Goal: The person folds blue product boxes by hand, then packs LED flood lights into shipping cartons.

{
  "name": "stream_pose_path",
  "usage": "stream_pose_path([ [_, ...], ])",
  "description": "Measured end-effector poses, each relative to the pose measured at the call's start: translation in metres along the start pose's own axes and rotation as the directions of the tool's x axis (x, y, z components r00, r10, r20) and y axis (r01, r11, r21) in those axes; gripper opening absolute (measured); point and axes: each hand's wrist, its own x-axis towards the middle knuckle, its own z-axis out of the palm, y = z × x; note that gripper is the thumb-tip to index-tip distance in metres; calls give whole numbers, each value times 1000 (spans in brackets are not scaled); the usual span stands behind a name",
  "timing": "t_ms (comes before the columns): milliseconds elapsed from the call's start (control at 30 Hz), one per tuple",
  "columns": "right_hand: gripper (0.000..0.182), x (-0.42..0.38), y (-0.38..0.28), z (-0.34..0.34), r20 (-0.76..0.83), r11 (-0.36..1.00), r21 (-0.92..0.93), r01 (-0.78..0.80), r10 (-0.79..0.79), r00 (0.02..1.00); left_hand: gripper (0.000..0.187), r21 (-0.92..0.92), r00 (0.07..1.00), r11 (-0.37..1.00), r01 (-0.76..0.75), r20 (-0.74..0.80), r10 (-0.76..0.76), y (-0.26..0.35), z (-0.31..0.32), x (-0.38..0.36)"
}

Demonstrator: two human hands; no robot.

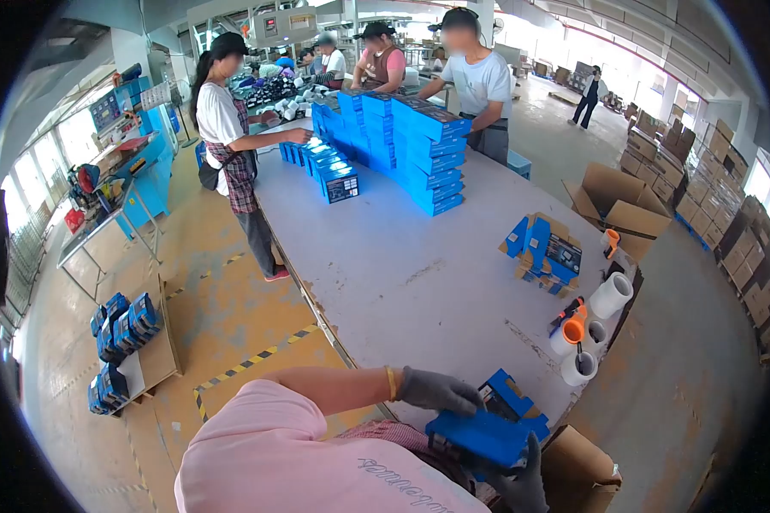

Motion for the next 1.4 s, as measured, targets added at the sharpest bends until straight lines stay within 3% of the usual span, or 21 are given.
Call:
stream_pose_path([
  [67,65,5,-1,7,81,992,-97,80,-72,994,44,20,988,990,-138,71,137,15,8,-27],
  [167,78,28,1,12,221,971,-223,91,-40,974,43,528,842,707,-471,30,539,-12,-12,-55],
  [233,65,48,-28,39,157,719,-593,364,-340,927,46,-79,905,912,-402,-184,383,-15,-13,-81],
  [267,62,56,-45,53,159,521,-745,418,-469,869,49,-307,938,890,-337,-188,291,-16,-14,-89],
  [333,62,83,-44,72,291,416,-754,508,-481,827,56,-632,982,752,-187,-135,131,-17,-24,-100],
  [433,54,104,-16,92,318,451,-788,420,-285,904,70,-434,943,863,-258,-306,129,-65,-71,-108],
  [467,52,106,-4,93,308,472,-803,364,-194,931,74,-263,843,926,-273,-529,98,-67,-74,-116],
  [500,49,104,15,88,248,518,-791,326,-215,945,87,-181,740,955,-235,-670,55,-109,-99,-116],
  [567,45,95,53,70,130,601,-755,262,-254,958,93,-105,701,970,-219,-708,82,-149,-131,-114],
  [667,40,66,93,28,-207,732,-671,-118,-33,978,82,24,599,995,-97,-797,78,-221,-176,-97],
  [700,39,51,105,16,-359,733,-624,-270,38,933,77,319,530,941,110,-820,216,-218,-174,-91],
  [767,39,28,125,-3,-604,709,-480,-517,161,781,68,711,454,493,501,-701,550,-188,-158,-93],
  [800,39,22,136,-10,-641,699,-462,-547,163,750,52,706,370,529,471,-702,608,-153,-134,-79],
  [900,41,9,156,-18,-718,675,-403,-618,186,671,38,602,546,797,56,-686,480,-138,-90,-9],
  [967,44,20,158,-15,-739,673,-360,-646,217,638,29,479,688,872,-101,-600,408,-138,-44,43],
  [1067,47,28,179,-15,-747,700,-377,-606,157,646,41,652,758,727,216,-582,296,-144,-13,100],
  [1133,53,33,170,-13,-753,680,-429,-595,95,651,42,426,805,880,210,-586,91,-149,-12,117],
  [1233,55,34,190,-23,-760,692,-405,-597,109,641,40,500,716,809,308,-682,149,-136,3,117],
  [1267,55,35,194,-25,-764,711,-388,-586,107,636,38,547,721,777,312,-669,182,-126,10,114],
  [1333,55,34,199,-28,-780,742,-345,-575,115,615,38,357,747,918,173,-655,114,-122,19,115],
  [1400,56,33,210,-41,-747,910,-9,-415,270,608,39,249,809,968,7,-571,141,-132,29,126],
])
